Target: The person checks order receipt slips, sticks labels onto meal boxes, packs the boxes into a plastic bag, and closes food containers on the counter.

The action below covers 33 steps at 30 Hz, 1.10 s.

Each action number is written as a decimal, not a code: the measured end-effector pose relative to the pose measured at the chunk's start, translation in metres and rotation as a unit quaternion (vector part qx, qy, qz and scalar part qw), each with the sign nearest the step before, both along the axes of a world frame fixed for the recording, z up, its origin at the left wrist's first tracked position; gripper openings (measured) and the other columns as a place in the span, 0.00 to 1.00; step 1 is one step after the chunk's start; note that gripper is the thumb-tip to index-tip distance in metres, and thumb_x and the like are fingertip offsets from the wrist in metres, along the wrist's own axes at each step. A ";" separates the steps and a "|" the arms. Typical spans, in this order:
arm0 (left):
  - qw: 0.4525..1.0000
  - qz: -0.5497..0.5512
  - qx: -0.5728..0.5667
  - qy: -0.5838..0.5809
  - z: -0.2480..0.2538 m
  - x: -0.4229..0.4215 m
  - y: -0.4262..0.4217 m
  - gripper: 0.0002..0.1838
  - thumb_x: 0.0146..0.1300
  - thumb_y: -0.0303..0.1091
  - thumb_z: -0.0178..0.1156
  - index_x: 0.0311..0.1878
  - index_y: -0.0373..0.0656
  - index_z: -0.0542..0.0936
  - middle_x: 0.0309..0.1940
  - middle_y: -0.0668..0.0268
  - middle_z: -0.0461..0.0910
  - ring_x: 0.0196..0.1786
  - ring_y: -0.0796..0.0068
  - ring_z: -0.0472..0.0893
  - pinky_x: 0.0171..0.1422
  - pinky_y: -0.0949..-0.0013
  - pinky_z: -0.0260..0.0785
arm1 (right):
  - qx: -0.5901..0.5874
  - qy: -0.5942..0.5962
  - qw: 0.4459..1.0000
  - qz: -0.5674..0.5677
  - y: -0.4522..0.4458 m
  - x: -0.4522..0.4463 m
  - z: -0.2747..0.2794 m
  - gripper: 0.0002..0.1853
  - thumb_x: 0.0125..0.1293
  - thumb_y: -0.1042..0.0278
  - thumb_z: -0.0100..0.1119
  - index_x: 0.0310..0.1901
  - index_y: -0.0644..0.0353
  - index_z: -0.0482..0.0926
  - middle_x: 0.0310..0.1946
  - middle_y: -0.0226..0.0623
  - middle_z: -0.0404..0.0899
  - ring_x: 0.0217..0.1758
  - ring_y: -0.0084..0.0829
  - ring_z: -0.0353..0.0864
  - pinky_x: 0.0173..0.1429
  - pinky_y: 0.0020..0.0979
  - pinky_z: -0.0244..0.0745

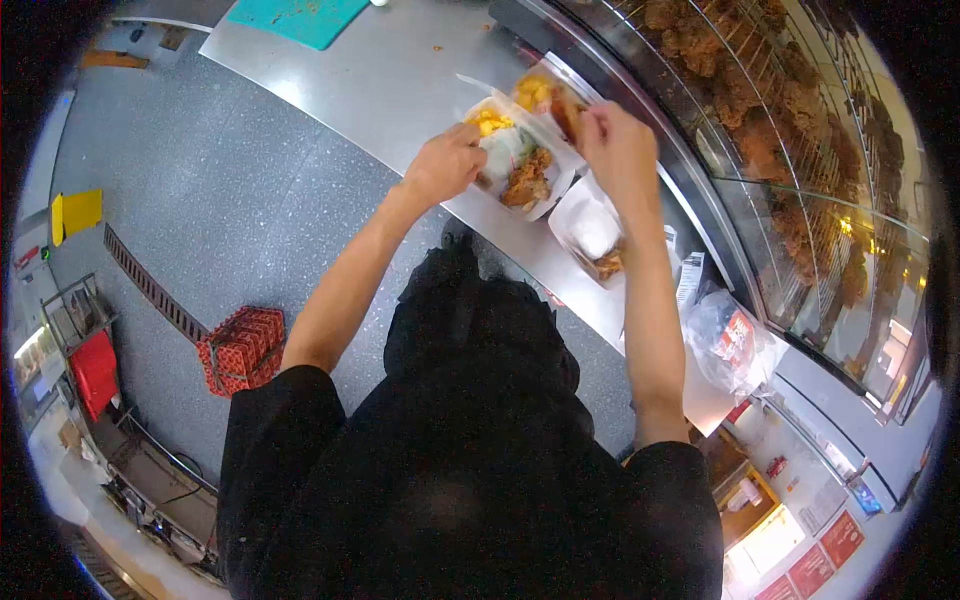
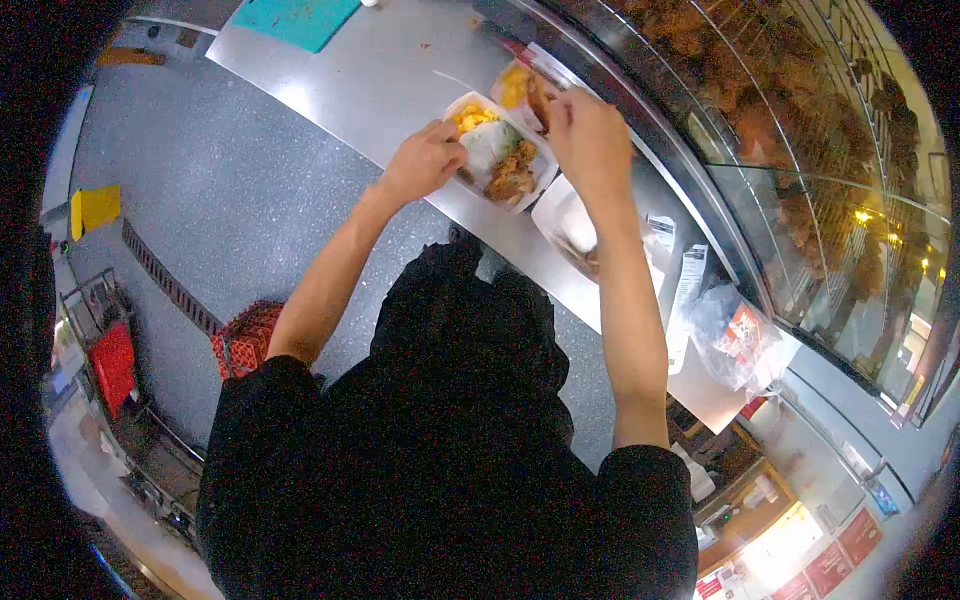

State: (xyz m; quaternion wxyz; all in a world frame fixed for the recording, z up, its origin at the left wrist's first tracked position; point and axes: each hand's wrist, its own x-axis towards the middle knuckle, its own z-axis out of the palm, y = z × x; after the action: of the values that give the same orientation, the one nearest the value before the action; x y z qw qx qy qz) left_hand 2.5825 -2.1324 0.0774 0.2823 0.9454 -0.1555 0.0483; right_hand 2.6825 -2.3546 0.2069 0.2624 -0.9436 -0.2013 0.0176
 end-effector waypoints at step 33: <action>0.991 -0.130 -0.003 -0.046 0.143 0.120 -0.015 0.05 0.56 0.27 0.64 0.36 0.39 0.82 0.34 0.57 0.79 0.37 0.59 0.81 0.43 0.61 0.73 | 0.048 0.017 0.997 0.059 0.022 -0.095 -0.085 0.11 0.66 0.64 0.57 0.44 0.59 0.82 0.37 0.45 0.83 0.40 0.46 0.84 0.47 0.44 0.78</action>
State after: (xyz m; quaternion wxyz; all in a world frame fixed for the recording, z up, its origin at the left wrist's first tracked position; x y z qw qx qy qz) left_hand 2.7021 -2.1473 0.2209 0.2812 0.9134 -0.2893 0.0548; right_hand 2.5871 -2.3326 0.1222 0.3094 -0.9158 -0.2529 0.0393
